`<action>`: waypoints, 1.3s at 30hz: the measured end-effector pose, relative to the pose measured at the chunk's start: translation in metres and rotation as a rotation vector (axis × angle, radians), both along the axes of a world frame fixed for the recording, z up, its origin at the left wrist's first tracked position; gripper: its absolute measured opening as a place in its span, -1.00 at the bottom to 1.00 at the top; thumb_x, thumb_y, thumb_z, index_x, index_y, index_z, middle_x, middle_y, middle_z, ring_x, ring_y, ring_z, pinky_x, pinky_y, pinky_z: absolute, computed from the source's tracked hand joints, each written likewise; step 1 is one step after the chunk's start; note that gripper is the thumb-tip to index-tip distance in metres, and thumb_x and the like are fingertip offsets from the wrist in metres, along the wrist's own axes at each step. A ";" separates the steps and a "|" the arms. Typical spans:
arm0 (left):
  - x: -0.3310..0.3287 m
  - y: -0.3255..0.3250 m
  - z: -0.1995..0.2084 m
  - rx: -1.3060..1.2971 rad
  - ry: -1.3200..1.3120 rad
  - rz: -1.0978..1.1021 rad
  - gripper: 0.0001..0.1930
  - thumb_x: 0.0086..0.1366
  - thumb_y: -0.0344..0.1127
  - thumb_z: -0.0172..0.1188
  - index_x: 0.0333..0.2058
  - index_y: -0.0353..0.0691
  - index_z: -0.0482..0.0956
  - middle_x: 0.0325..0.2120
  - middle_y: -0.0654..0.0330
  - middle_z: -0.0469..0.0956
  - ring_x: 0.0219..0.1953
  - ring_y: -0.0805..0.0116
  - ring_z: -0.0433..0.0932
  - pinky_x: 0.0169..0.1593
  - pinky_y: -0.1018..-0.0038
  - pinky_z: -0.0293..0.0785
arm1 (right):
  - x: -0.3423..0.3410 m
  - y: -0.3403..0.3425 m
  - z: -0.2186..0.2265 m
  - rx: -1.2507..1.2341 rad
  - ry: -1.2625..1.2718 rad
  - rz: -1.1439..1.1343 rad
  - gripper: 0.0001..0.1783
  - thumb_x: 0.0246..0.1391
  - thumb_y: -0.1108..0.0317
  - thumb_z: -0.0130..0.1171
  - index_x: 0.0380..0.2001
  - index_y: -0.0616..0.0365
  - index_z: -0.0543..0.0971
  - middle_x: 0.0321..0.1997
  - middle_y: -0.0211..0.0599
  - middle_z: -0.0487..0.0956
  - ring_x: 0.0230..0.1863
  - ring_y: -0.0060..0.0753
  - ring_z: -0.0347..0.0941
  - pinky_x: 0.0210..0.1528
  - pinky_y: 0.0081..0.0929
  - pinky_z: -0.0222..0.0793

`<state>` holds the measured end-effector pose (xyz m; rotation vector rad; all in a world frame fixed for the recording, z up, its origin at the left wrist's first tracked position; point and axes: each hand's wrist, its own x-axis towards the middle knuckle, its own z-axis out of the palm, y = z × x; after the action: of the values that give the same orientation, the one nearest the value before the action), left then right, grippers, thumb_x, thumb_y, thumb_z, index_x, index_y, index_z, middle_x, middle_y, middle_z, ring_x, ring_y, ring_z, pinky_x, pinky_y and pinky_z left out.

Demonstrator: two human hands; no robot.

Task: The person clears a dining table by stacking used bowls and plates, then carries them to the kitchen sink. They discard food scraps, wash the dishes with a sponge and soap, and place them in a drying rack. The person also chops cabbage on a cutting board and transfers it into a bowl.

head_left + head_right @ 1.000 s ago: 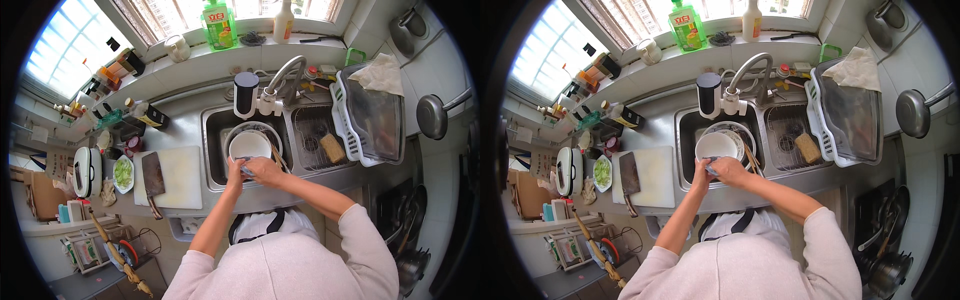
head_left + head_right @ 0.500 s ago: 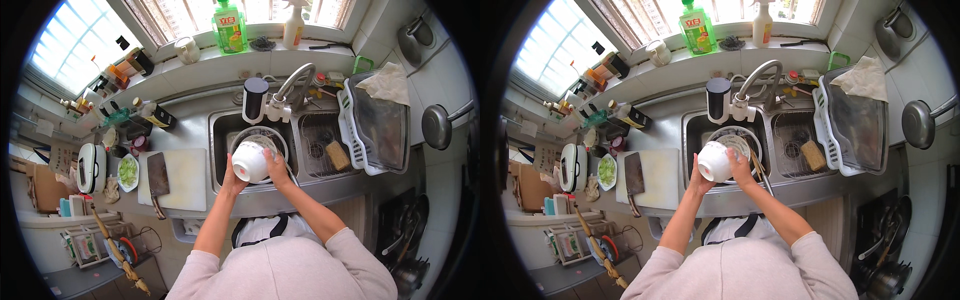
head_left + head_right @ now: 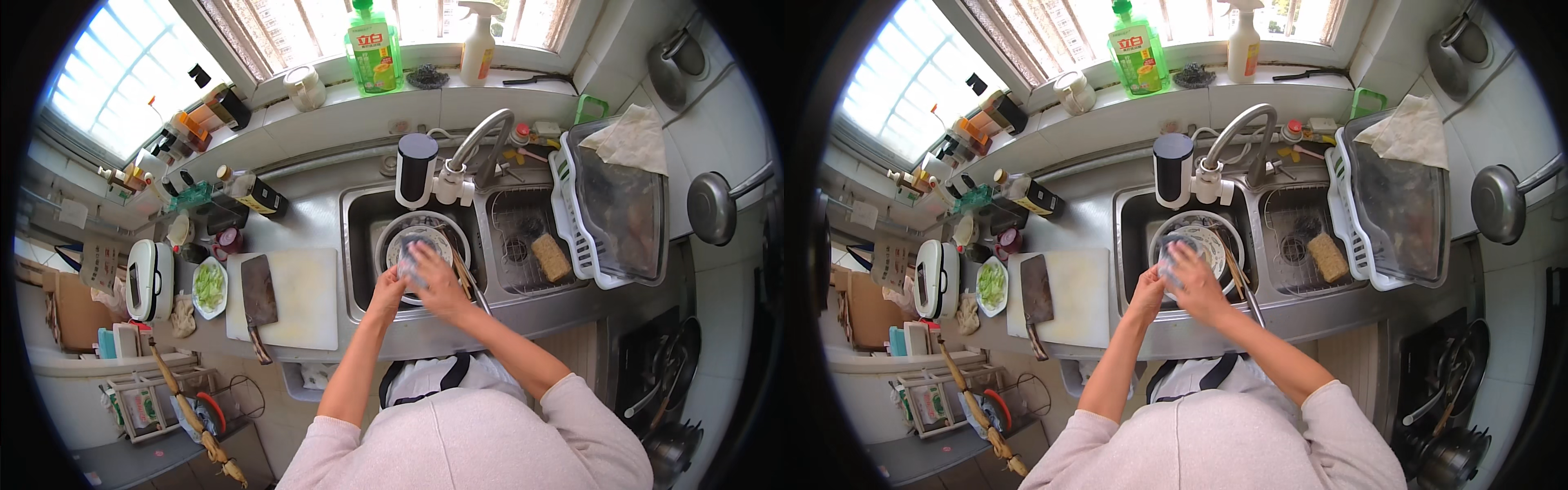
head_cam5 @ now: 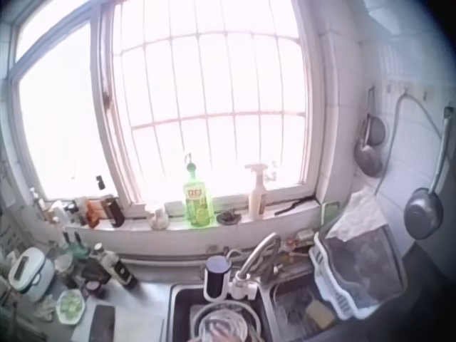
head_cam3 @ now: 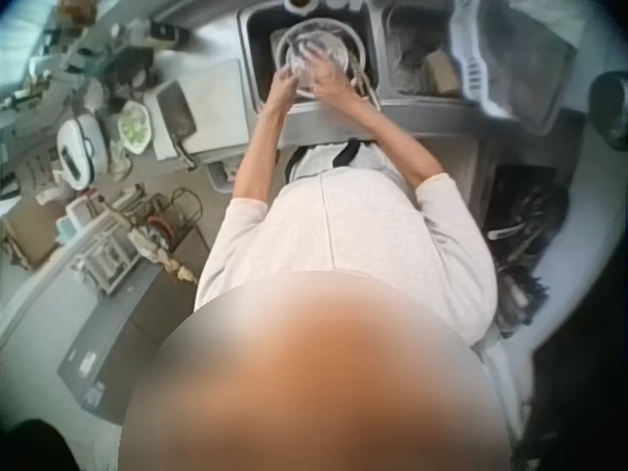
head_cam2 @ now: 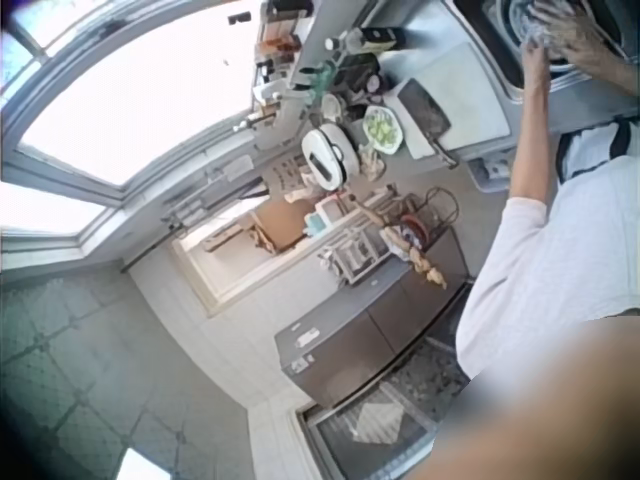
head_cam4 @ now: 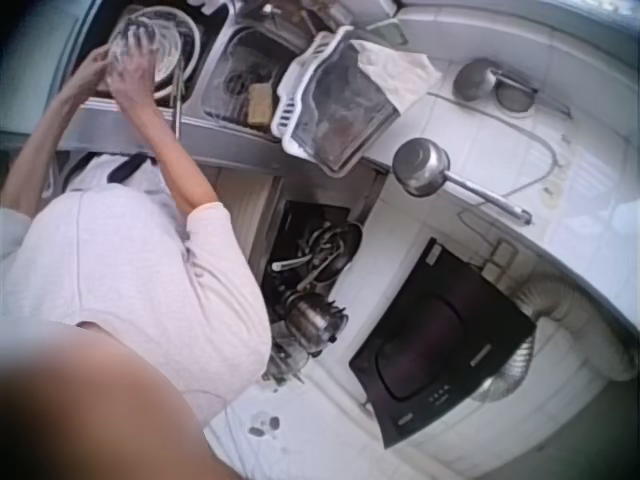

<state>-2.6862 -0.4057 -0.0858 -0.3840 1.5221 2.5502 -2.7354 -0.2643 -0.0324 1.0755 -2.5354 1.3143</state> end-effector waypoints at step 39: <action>-0.023 0.012 0.026 0.777 -0.080 0.495 -0.68 0.29 -0.20 -0.07 -0.08 -0.27 0.38 -0.16 0.09 0.48 -0.10 0.23 0.45 0.02 0.30 0.35 | 0.003 0.018 -0.001 0.152 0.348 0.139 -0.58 -0.11 0.52 -0.06 -0.08 0.23 0.42 0.13 -0.21 0.33 0.24 -0.17 0.12 0.21 -0.25 0.10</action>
<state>-2.7088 -0.3935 -0.0597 -0.7918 0.3353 3.1666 -2.7323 -0.2458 -0.0331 1.3931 -2.3615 0.8745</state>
